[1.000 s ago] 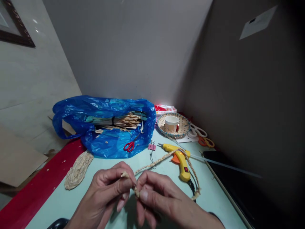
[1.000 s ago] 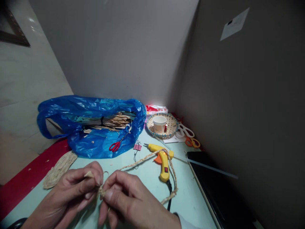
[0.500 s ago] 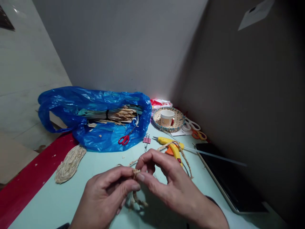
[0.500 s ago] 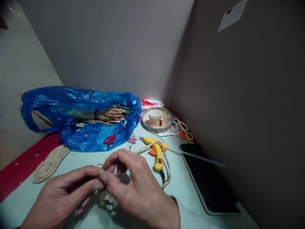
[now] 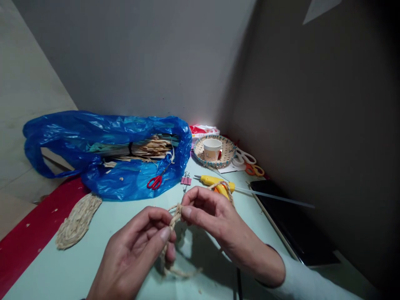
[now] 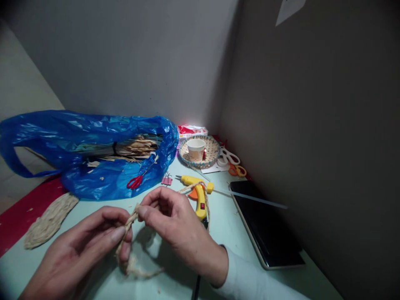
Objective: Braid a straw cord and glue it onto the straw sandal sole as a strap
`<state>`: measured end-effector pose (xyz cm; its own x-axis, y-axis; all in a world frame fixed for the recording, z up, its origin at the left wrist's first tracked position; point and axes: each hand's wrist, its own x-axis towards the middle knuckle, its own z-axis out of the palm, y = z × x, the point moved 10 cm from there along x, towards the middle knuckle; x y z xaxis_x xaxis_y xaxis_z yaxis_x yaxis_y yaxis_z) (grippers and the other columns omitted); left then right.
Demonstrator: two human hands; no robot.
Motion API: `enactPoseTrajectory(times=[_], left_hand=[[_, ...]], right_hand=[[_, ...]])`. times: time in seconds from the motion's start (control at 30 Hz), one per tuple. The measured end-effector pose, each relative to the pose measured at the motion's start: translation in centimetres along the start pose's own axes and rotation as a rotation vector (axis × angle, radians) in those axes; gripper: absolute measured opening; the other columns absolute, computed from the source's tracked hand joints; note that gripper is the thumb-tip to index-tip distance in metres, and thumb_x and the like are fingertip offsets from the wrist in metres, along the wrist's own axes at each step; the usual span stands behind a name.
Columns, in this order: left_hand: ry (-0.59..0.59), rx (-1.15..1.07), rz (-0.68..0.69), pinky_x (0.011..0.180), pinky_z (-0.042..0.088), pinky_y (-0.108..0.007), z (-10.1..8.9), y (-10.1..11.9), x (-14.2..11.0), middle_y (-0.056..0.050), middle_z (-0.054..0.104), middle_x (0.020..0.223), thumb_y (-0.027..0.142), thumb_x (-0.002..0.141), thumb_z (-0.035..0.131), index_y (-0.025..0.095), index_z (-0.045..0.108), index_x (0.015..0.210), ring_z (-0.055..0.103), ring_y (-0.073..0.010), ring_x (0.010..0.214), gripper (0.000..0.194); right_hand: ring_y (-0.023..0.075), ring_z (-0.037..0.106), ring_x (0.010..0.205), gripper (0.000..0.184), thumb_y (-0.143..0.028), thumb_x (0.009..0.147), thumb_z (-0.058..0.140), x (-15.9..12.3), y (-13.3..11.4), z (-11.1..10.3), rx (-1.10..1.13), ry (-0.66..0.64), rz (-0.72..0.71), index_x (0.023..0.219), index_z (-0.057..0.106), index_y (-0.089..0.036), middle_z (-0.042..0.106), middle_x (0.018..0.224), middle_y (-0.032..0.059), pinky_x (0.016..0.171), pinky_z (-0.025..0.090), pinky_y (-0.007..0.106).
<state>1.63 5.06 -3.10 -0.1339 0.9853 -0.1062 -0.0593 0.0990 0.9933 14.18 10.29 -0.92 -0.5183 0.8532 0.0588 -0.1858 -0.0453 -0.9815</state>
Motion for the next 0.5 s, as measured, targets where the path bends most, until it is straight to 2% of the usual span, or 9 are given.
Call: enactPoseTrajectory(times=[0.13,0.2,0.27,0.37,0.5], left_hand=[[0.039,0.035,-0.027,0.047,0.039,-0.016,-0.2,-0.2,0.8,0.006,0.063,0.058,0.051,0.071,0.080,0.026,0.069,0.080,0.051,-0.0079,0.049,0.029],[0.057,0.052,-0.051,0.050,0.039,-0.016,-0.1,-0.4,1.0,0.006,0.062,0.060,0.048,0.070,0.079,0.025,0.069,0.078,0.051,-0.0087,0.053,0.026],[0.084,0.084,-0.053,0.056,0.043,-0.018,-0.3,-0.4,1.2,0.005,0.062,0.061,0.042,0.069,0.078,0.025,0.070,0.073,0.056,-0.0113,0.060,0.020],[0.102,0.166,-0.038,0.058,0.044,-0.019,-0.3,-0.2,1.5,0.005,0.062,0.060,0.036,0.068,0.074,0.024,0.070,0.069,0.058,-0.0126,0.060,0.014],[0.023,0.163,-0.084,0.051,0.038,-0.018,0.1,-1.2,1.8,0.006,0.057,0.056,0.039,0.070,0.075,0.023,0.067,0.069,0.048,-0.0101,0.054,0.018]], right_hand=[[0.0099,0.048,0.071,0.029,-0.038,0.084,0.077,0.1,0.2,-0.1,0.013,-0.027,-0.003,0.089,0.060,-0.016,0.055,0.077,-0.0037,0.065,0.038,0.022],[0.0103,0.050,0.075,0.030,-0.039,0.088,0.074,0.0,0.4,0.1,-0.005,-0.065,-0.010,0.103,0.061,-0.017,0.057,0.081,-0.0033,0.068,0.040,0.022],[0.0110,0.053,0.078,0.028,-0.039,0.091,0.071,-0.1,0.6,0.3,-0.063,-0.099,-0.019,0.109,0.062,-0.020,0.060,0.084,-0.0027,0.070,0.041,0.023],[0.0126,0.056,0.077,0.020,-0.039,0.093,0.067,-0.1,0.9,0.1,-0.191,-0.088,-0.032,0.095,0.065,-0.018,0.063,0.083,-0.0007,0.070,0.043,0.024],[0.0134,0.057,0.073,0.015,-0.033,0.095,0.063,0.0,1.3,-0.1,-0.331,-0.041,-0.057,0.087,0.063,-0.019,0.064,0.080,-0.0011,0.068,0.044,0.025]])
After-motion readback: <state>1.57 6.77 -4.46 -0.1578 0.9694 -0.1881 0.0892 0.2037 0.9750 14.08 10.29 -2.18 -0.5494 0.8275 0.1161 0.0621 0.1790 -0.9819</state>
